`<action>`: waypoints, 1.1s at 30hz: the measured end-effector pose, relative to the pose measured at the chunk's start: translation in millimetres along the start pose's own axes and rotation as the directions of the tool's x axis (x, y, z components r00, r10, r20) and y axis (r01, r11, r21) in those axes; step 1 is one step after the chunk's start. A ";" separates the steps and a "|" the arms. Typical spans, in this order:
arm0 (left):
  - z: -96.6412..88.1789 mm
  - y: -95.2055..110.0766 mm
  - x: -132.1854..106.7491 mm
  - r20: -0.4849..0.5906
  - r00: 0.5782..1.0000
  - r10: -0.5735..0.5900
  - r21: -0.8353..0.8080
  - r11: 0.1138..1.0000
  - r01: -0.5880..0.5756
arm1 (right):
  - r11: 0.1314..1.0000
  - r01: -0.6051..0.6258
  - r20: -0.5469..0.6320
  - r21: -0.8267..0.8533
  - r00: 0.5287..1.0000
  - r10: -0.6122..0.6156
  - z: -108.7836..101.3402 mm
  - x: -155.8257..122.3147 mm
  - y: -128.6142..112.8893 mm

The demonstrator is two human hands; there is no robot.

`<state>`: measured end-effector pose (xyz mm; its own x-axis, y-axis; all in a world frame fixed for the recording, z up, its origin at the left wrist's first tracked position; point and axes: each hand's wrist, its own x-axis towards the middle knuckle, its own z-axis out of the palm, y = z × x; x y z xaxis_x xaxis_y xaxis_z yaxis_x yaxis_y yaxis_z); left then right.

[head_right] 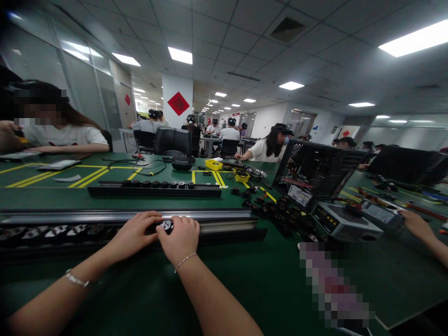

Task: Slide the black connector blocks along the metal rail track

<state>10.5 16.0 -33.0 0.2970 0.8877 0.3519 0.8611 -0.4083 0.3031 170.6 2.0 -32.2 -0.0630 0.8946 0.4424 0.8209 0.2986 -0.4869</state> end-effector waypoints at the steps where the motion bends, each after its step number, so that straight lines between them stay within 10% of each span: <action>1: 1.6 -1.3 -0.4 -0.002 1.000 0.021 -0.002 1.000 -0.021 | 1.000 -0.011 -0.007 -0.011 1.000 0.011 1.7 0.8 -1.8; 33: 5.8 4.6 -6.5 0.109 0.992 0.067 0.199 0.976 -0.088 | 0.984 -0.014 0.014 -0.177 1.000 0.016 2.9 8.8 1.8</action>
<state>14.9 9.5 -39.1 0.3969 0.8763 0.2730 0.8967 -0.4337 0.0884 169.9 11.3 -31.4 -0.0577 0.9041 0.4234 0.9090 0.2230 -0.3522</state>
